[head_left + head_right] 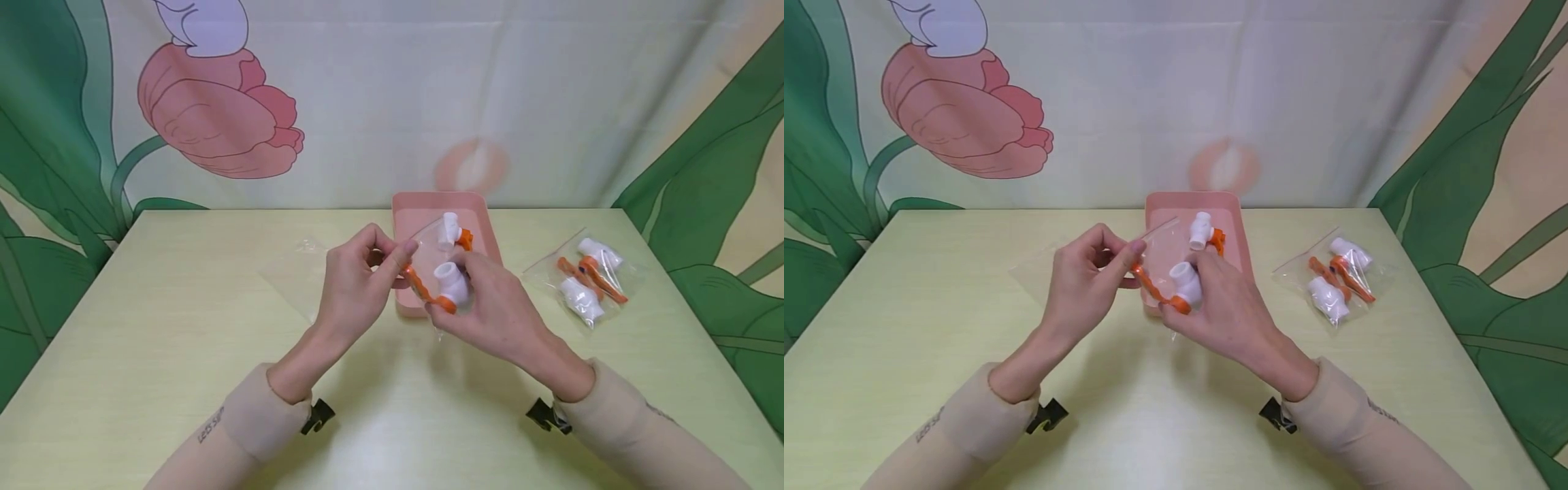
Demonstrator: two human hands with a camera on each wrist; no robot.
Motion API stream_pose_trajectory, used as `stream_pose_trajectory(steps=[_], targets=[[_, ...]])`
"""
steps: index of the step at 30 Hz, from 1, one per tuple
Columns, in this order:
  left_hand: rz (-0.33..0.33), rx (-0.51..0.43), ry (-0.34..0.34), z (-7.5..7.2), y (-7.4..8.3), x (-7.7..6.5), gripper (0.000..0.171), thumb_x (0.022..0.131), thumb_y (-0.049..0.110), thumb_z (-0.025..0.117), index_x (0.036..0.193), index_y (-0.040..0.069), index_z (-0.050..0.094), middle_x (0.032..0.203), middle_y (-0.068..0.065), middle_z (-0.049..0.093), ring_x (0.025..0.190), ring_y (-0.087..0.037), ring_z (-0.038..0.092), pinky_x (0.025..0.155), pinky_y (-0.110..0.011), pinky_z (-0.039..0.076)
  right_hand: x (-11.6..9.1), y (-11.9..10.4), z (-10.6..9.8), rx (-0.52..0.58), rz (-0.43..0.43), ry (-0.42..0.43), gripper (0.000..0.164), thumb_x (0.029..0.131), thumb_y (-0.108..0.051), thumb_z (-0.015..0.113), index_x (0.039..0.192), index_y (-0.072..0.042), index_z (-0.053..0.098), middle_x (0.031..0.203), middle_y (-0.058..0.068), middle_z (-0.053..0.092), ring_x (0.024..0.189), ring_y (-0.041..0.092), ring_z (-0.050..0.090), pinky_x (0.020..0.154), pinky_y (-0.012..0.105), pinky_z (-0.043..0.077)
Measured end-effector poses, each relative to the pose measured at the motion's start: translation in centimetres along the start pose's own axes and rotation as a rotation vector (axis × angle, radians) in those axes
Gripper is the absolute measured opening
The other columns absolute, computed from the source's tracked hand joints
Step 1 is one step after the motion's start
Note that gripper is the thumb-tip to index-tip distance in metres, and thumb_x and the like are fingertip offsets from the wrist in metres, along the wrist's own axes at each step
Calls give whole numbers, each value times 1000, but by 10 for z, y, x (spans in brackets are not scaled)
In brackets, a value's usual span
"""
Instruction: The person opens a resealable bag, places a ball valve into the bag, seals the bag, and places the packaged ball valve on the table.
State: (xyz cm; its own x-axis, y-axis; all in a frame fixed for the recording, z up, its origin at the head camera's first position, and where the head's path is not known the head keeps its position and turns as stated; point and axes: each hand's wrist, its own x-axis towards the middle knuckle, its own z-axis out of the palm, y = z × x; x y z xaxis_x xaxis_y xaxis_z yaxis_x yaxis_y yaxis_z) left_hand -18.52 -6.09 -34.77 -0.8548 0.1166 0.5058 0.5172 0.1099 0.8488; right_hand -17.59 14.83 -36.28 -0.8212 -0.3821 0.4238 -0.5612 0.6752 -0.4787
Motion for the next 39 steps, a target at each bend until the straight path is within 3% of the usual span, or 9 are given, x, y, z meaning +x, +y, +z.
stream_pose_trajectory(steps=[5,14,17,22,25,32,39], targets=[[-60,22,-68,-4,-1,-1,18,101,16,68,90,3,62,81,-7,67,67,-20,70,61,-33,61,-2,1,-4,-41,69,-46,48,79,-33,82,114,-7,61,92,-1,63,73,15,58,59,31,52],[-188,287,-214,-27,-8,0,17,103,25,64,113,12,66,94,0,71,79,-17,68,66,-34,58,-8,23,-20,-106,202,-118,37,80,-37,79,101,-12,61,82,-1,62,66,16,56,55,33,49],[-244,394,-335,-37,-10,1,19,102,27,65,114,13,67,100,1,70,88,-19,66,75,-37,55,-12,31,-26,-114,259,-140,35,82,-36,77,99,-10,62,81,0,62,67,17,56,56,33,49],[-340,576,-619,-53,-16,1,28,103,32,62,119,10,67,115,-4,67,107,-26,63,92,-43,51,-19,43,-38,-128,348,-194,36,84,-36,76,102,-8,64,81,2,63,67,19,56,57,34,47],[-366,639,-717,-61,-22,0,33,104,34,60,122,7,66,123,-10,65,117,-31,60,98,-47,48,-22,50,-46,-157,370,-216,38,84,-38,75,101,-6,64,78,2,62,67,19,54,56,33,44],[-427,676,-722,-74,-36,1,32,104,36,58,120,9,66,121,-9,64,110,-28,61,95,-47,48,-32,72,-57,-218,398,-277,33,85,-37,72,84,-7,57,67,2,51,59,18,47,52,33,36],[-452,665,-744,-81,-41,1,32,104,37,58,119,10,66,117,-7,65,104,-24,63,91,-45,50,-40,96,-63,-251,464,-354,35,87,-36,70,86,-3,58,68,5,52,58,19,48,50,33,38]])
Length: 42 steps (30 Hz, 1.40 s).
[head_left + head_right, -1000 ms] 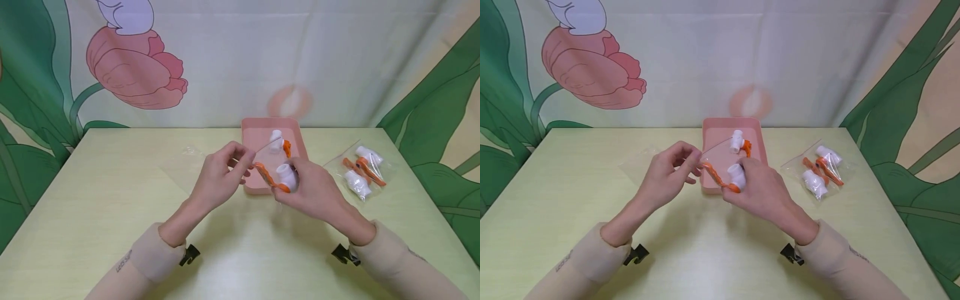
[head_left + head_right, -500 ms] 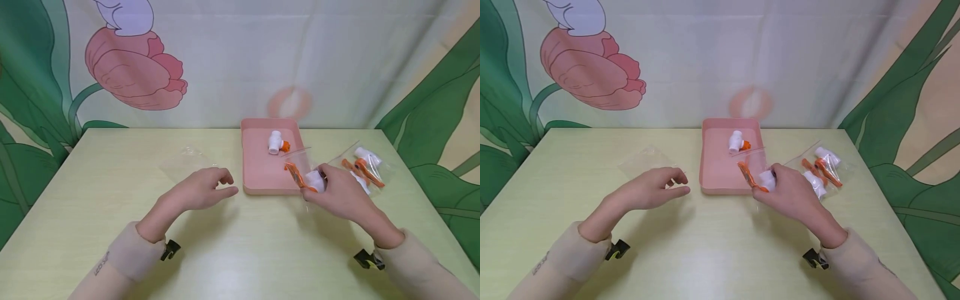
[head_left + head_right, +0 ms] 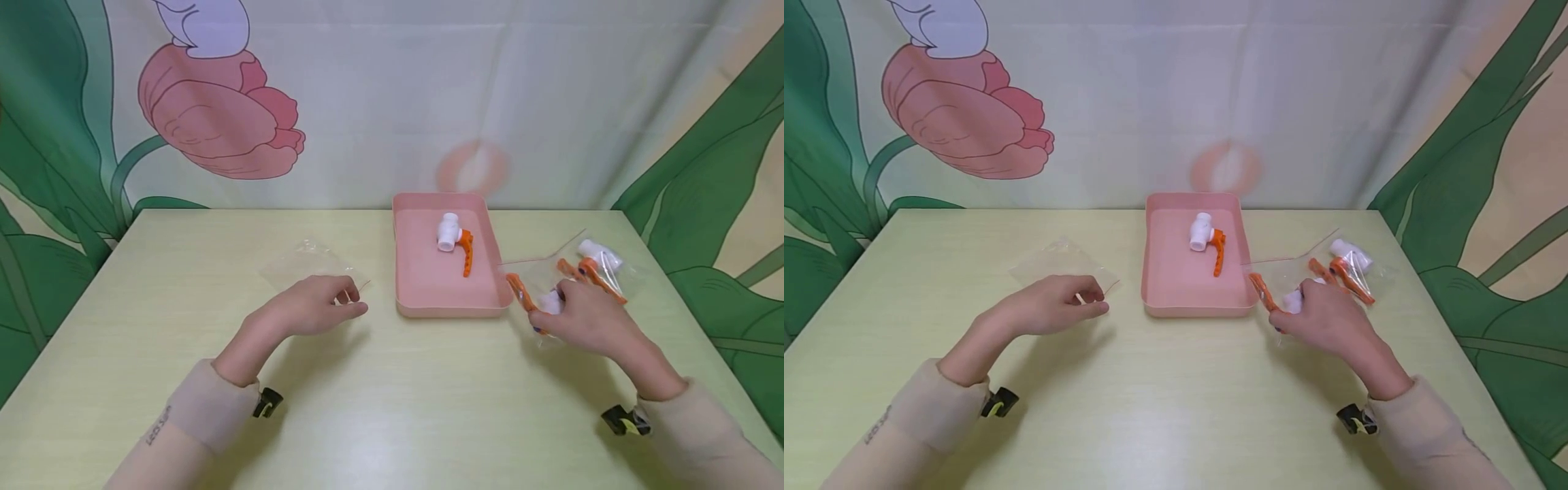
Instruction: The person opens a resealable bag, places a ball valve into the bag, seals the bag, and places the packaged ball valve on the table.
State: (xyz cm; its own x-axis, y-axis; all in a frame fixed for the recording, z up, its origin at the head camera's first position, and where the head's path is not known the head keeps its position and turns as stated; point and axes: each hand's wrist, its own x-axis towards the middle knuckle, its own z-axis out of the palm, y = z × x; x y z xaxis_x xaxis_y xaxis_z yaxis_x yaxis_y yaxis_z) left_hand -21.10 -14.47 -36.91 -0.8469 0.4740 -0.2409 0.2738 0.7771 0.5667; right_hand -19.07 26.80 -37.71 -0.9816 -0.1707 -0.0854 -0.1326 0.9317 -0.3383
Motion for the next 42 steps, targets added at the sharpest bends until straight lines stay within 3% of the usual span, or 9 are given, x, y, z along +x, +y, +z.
stream_pose_trajectory(steps=[5,9,17,31,42], targets=[[-11,1,-14,0,-1,0,32,104,37,58,119,10,66,116,-7,65,103,-24,63,91,-45,50,3,11,3,-30,25,-44,45,87,-38,70,96,5,60,72,7,56,60,20,52,51,33,42],[-14,-1,-26,2,-3,0,31,104,37,59,119,10,65,117,-7,65,102,-23,63,91,-44,50,9,16,6,-35,42,-65,45,87,-37,71,96,5,60,74,7,57,61,21,53,51,33,44],[-9,2,-35,3,-5,1,31,104,37,59,118,11,66,116,-7,65,101,-22,63,90,-44,50,26,27,9,-58,41,-1,38,84,-36,72,87,1,61,76,9,57,65,24,52,52,34,42],[11,2,-39,1,-4,0,27,104,36,58,113,12,68,112,-1,66,99,-19,61,89,-42,49,60,31,4,-56,151,-63,45,92,-45,66,68,-7,56,59,4,49,52,18,43,50,32,34],[3,2,-36,-1,-9,1,33,104,35,59,116,6,68,116,-5,66,102,-22,62,91,-44,50,81,33,3,-24,236,-81,50,93,-48,65,67,-7,57,56,3,46,51,19,42,53,33,34]])
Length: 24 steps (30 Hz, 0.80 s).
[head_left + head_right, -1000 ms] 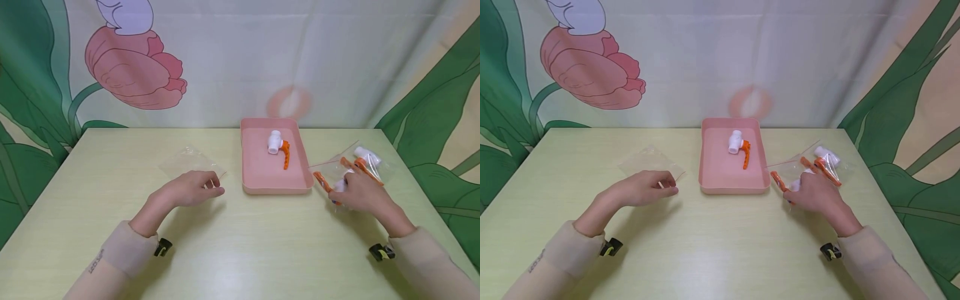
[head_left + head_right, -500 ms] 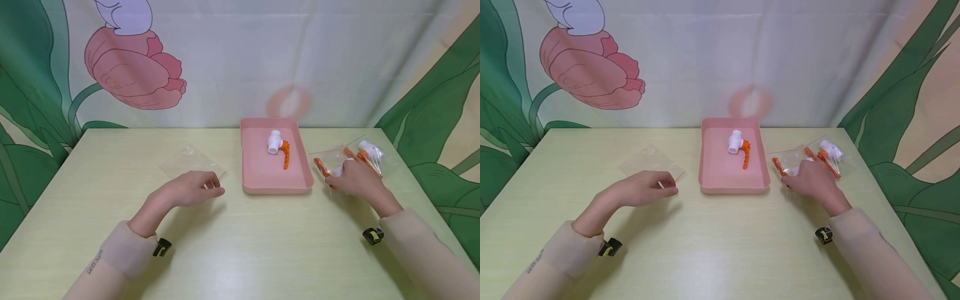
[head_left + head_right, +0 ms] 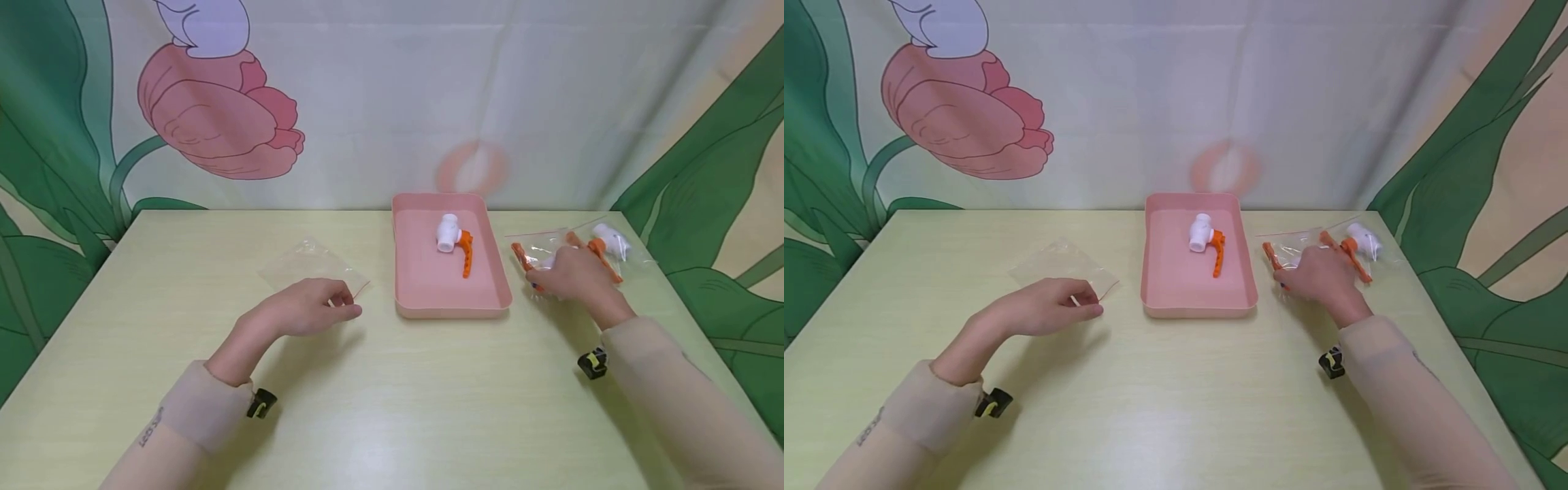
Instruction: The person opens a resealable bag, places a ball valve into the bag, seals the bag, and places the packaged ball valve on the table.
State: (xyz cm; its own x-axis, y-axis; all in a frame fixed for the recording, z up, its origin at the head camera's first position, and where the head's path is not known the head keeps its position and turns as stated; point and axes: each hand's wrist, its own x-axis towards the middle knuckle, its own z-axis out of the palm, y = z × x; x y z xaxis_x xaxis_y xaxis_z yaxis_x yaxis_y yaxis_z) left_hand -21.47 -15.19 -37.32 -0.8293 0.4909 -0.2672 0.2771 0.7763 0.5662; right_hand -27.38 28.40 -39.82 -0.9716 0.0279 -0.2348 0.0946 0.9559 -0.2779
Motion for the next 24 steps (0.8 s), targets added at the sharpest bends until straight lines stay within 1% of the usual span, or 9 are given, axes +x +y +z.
stream_pose_trajectory(steps=[5,7,9,12,14,17,19,21,24], targets=[[-31,47,58,-1,-4,1,42,103,32,60,127,-3,62,123,-18,62,113,-33,61,96,-48,48,5,-3,4,-53,18,50,51,93,-52,63,68,-8,57,58,4,46,56,22,46,55,34,35],[-54,67,86,-2,-6,1,44,102,29,62,131,-4,59,125,-22,59,116,-37,58,97,-49,48,6,-5,5,-78,1,81,53,94,-53,62,69,-7,57,59,5,47,62,26,49,56,36,36],[-79,91,101,-2,-9,1,44,101,26,64,132,-4,57,125,-23,57,117,-38,56,97,-49,47,6,-6,6,-110,-15,110,56,94,-56,60,68,-6,57,60,7,49,78,33,54,59,37,37],[-108,159,96,0,-13,4,42,99,23,68,130,-4,59,122,-21,58,111,-36,57,95,-48,48,5,-7,7,-134,-22,134,61,94,-59,62,65,-5,56,60,9,50,89,37,52,61,38,37],[-126,197,87,2,-15,7,41,98,23,70,127,-3,60,119,-18,60,104,-33,58,91,-46,49,4,-8,6,-148,-18,138,63,93,-61,63,65,-5,55,59,9,49,88,36,52,60,37,37],[-135,245,84,6,-19,12,38,97,23,72,123,-2,62,112,-15,61,95,-29,58,86,-44,50,2,-9,6,-150,-3,142,64,94,-62,60,68,-5,54,63,12,50,79,33,50,57,37,37],[-135,257,95,8,-20,14,35,96,21,73,120,-2,63,110,-15,62,92,-28,57,83,-43,50,-1,-10,5,-165,-12,162,60,96,-59,58,71,-4,54,85,22,63,90,39,55,56,38,39],[-133,269,107,9,-22,16,32,95,20,74,116,-2,63,106,-14,62,91,-28,57,83,-43,50,-4,-12,3,-172,-20,178,56,98,-54,57,77,-3,55,107,31,62,98,42,55,56,41,41],[-135,262,122,9,-22,18,21,93,16,73,103,0,65,99,-11,62,87,-27,57,79,-41,50,-10,-16,0,-183,-57,221,48,99,-45,58,93,3,59,125,34,55,100,44,56,55,45,44]])
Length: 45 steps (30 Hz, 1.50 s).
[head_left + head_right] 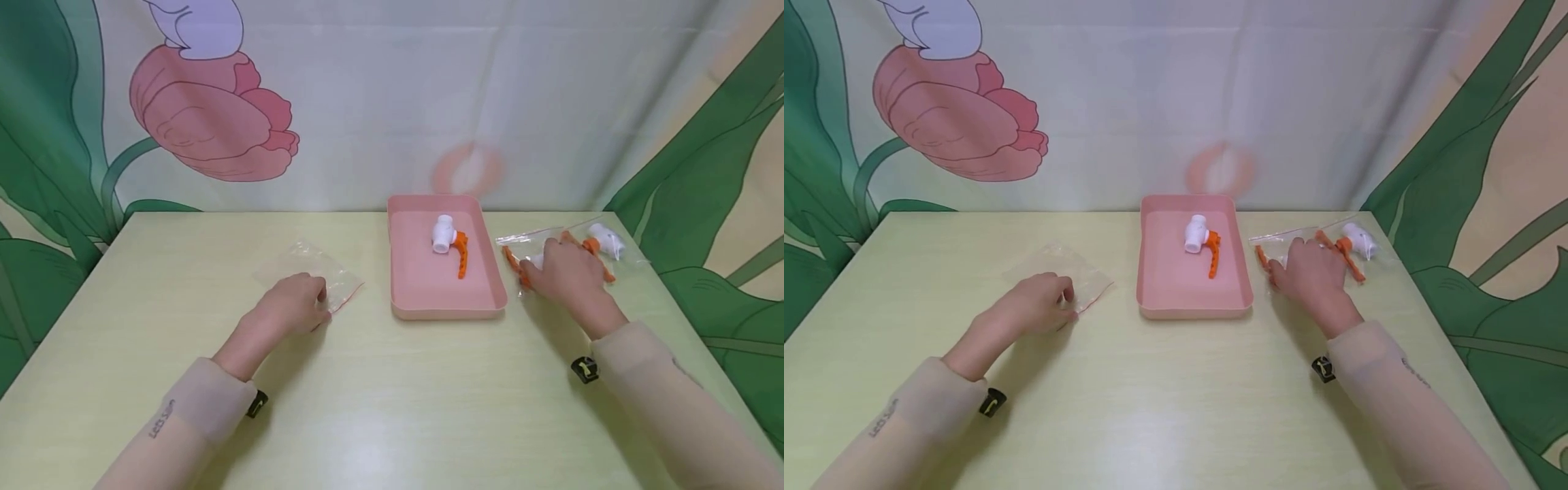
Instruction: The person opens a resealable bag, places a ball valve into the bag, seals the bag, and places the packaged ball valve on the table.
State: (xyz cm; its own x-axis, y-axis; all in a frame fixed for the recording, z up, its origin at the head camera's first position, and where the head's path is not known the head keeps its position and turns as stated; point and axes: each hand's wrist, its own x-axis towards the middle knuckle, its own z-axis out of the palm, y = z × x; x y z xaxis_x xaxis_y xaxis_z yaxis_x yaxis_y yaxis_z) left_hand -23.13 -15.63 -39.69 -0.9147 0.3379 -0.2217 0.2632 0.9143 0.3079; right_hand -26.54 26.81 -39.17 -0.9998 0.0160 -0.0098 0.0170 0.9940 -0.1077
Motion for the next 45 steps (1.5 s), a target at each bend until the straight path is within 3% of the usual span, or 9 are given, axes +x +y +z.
stream_pose_trajectory(steps=[4,8,11,15,18,24,29,37,45], targets=[[-17,-36,11,-2,-1,3,5,91,8,66,89,4,66,87,-7,62,76,-24,57,68,-37,49,-11,-9,-7,40,-74,133,46,99,-38,59,114,5,63,107,25,62,83,37,58,53,46,48],[-34,-62,23,-3,-3,4,8,91,7,60,88,5,68,85,-5,64,72,-23,58,65,-36,48,-25,-26,-11,95,-230,335,32,98,-30,64,103,1,70,89,16,68,70,31,59,51,43,47],[-26,-95,45,-3,-1,4,10,93,10,60,91,5,68,85,-5,65,73,-23,58,65,-37,48,-36,-41,-12,149,-402,432,21,96,-21,67,94,0,71,78,11,67,63,26,57,51,38,47],[5,-174,92,-3,5,0,9,94,10,58,90,6,66,80,-4,63,69,-22,56,64,-35,48,-47,-61,-12,229,-708,473,8,91,-6,72,96,-1,70,86,9,68,73,24,63,60,35,54],[38,-209,134,-5,15,-4,8,93,10,59,87,7,64,75,-3,61,65,-20,55,62,-34,47,-54,-75,-10,252,-910,487,17,85,3,77,100,-2,70,94,8,69,84,25,66,67,36,58],[122,-229,186,-9,39,-19,9,93,11,61,84,10,63,67,-1,58,56,-17,51,56,-33,45,-64,-102,-8,272,-1139,439,30,81,9,79,109,1,71,103,8,70,96,24,65,82,33,58],[181,-235,215,-11,57,-30,10,93,11,62,83,12,63,63,2,57,50,-14,47,52,-31,43,-66,-117,-4,248,-1246,438,42,81,12,77,121,2,69,115,10,69,108,25,65,95,33,54],[251,-231,238,-13,77,-40,10,92,11,65,83,14,63,64,6,57,48,-12,46,49,-30,41,-71,-127,3,66,-1352,579,41,83,9,76,123,2,69,121,12,70,118,27,63,110,35,43],[328,-247,294,-12,85,-43,12,93,7,63,83,14,63,66,8,59,47,-10,46,47,-28,41,-77,-129,5,-13,-1305,675,27,86,-1,76,113,0,74,103,8,74,99,26,68,104,38,49]])
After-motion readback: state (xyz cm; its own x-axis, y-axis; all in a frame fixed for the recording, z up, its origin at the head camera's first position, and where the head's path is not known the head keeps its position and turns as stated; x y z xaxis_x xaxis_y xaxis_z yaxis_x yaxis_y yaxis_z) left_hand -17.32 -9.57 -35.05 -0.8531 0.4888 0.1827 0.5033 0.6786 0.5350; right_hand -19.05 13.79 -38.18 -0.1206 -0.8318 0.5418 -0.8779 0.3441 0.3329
